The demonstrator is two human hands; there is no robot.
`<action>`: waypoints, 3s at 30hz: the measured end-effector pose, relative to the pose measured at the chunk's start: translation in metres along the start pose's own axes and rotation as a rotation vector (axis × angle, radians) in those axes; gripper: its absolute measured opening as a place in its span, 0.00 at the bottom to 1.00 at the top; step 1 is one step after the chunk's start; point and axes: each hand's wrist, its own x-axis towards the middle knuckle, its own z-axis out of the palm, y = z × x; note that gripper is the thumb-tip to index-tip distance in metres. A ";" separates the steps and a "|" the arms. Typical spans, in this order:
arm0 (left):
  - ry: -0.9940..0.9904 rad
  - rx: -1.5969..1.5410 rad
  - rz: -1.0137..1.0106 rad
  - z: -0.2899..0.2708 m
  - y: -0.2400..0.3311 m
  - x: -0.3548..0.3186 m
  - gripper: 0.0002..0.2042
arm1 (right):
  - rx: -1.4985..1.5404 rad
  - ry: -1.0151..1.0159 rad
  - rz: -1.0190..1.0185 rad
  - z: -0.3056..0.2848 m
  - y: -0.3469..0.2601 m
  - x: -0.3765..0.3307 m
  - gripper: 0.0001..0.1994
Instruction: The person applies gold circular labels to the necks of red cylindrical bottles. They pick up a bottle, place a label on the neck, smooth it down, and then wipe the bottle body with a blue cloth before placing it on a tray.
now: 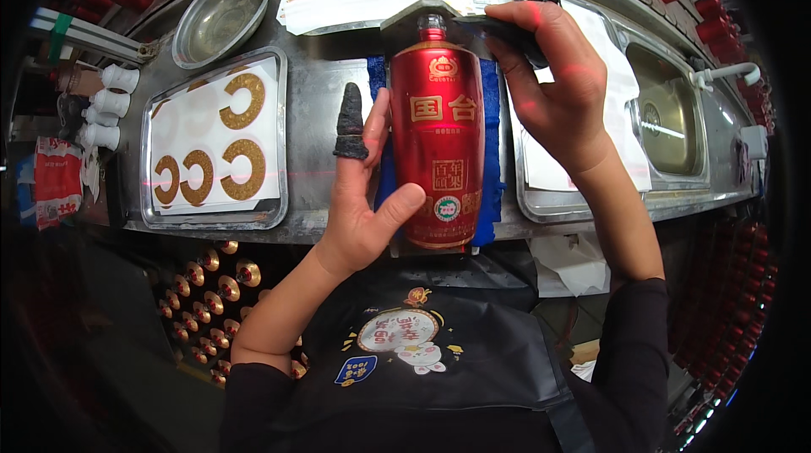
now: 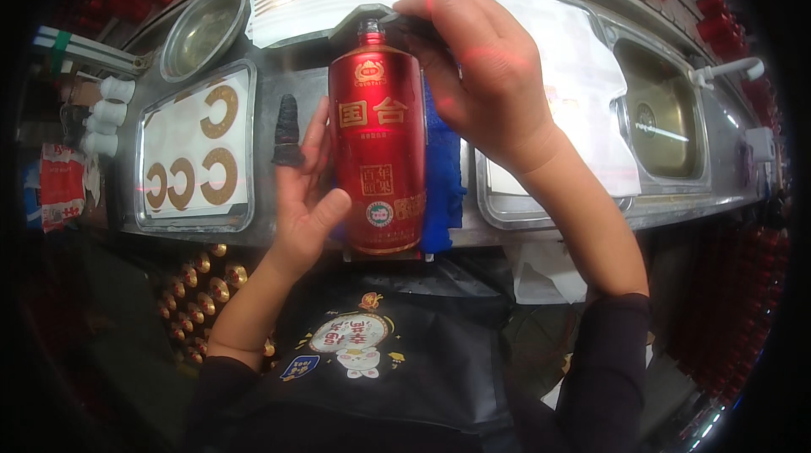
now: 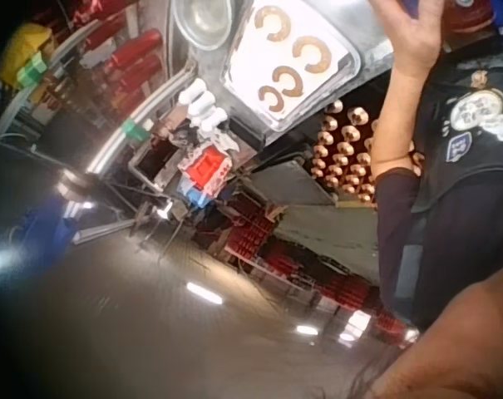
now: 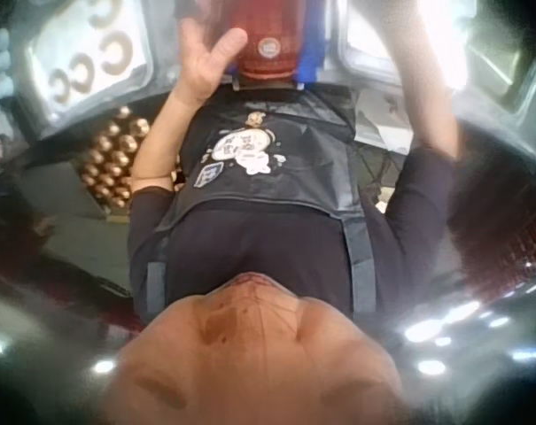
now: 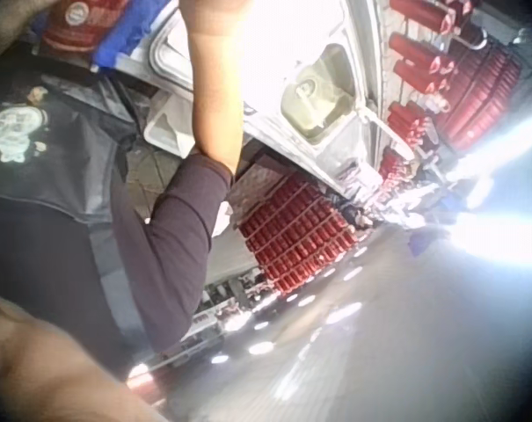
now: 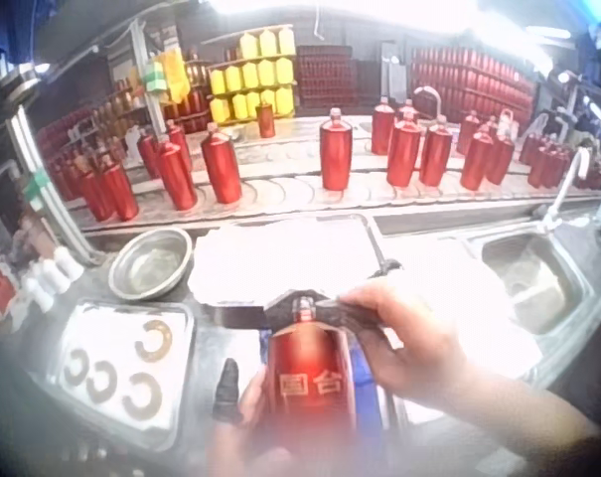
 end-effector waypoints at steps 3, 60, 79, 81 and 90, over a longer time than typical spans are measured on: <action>0.028 0.025 0.017 -0.006 0.001 -0.010 0.41 | -0.133 -0.102 -0.236 -0.001 -0.033 -0.013 0.10; 0.044 1.059 -0.339 -0.001 -0.013 -0.035 0.38 | 0.504 0.264 0.915 0.007 -0.073 -0.120 0.08; 0.040 1.123 0.358 0.021 0.007 -0.023 0.53 | -0.040 0.320 0.172 0.018 -0.097 -0.094 0.20; -0.031 1.262 0.436 0.015 0.007 -0.019 0.53 | 0.029 0.187 -0.028 0.012 -0.111 -0.089 0.20; 0.040 0.842 0.325 0.010 -0.010 -0.024 0.58 | -0.110 0.213 0.247 0.020 -0.098 -0.098 0.16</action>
